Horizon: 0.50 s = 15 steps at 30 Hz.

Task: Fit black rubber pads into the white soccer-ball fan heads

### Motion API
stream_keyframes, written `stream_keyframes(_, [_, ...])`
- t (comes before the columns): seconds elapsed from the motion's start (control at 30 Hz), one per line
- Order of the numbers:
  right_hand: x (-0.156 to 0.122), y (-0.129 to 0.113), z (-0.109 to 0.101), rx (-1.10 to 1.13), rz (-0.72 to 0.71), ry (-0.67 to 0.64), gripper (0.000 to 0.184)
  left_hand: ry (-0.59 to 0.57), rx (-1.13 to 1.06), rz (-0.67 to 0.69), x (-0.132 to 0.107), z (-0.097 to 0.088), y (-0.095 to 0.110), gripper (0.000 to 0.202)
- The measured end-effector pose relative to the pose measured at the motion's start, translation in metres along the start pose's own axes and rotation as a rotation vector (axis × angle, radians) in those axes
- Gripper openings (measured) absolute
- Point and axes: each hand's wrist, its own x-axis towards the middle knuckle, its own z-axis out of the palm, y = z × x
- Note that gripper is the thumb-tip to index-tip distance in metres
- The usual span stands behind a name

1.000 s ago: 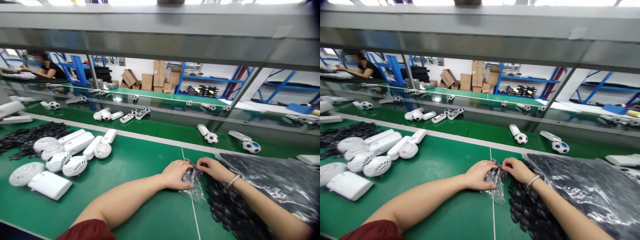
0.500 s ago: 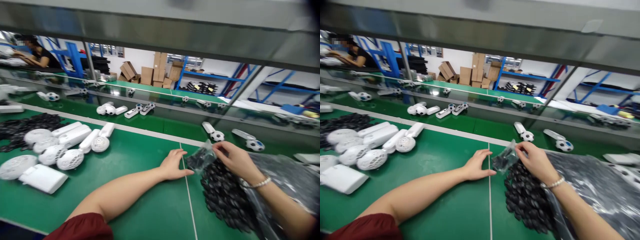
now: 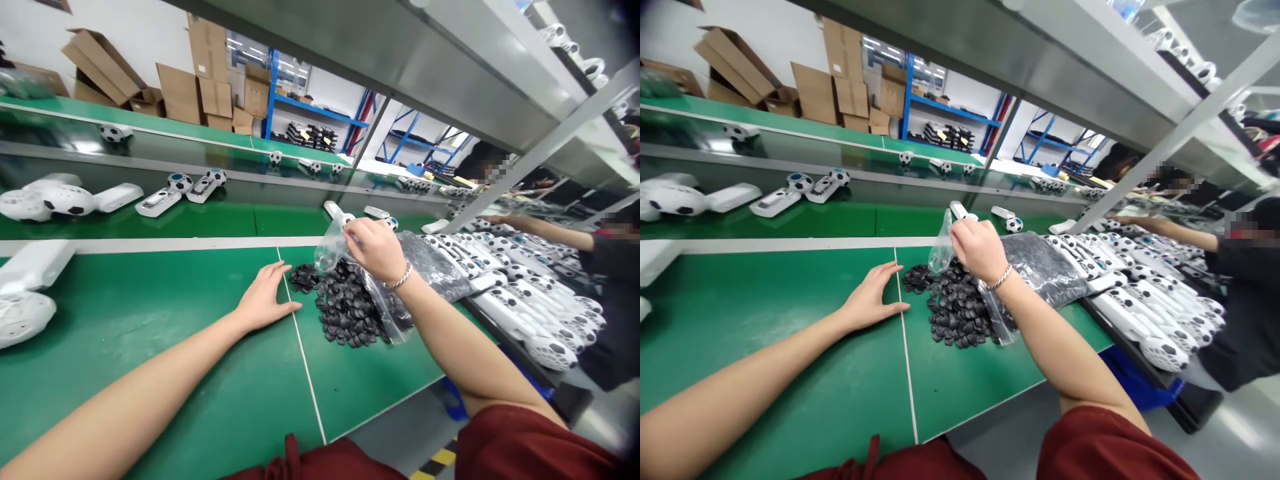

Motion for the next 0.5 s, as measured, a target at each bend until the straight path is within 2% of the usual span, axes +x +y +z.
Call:
stream_keyframes(0.07, [-0.002,0.004,0.000,0.027,0.059,0.051,0.012,-0.009,0.021,0.003,0.000,0.000,0.000,0.075])
stream_keyframes(0.13, [-0.005,0.008,0.003,0.130,0.178,0.031,0.010,-0.017,0.035,0.007,0.000,0.000,0.000,0.075])
stream_keyframes(0.27, [-0.011,0.014,0.012,0.529,0.449,0.006,0.011,-0.025,0.055,0.020,0.001,0.000,0.000,0.072])
stream_keyframes(0.37, [-0.014,0.017,0.012,0.741,0.538,0.019,0.021,-0.024,0.085,0.035,0.001,0.000,-0.001,0.071])
stream_keyframes(0.5, [-0.016,0.015,0.003,0.862,0.633,-0.015,0.022,-0.001,0.101,0.055,0.001,0.002,-0.003,0.071])
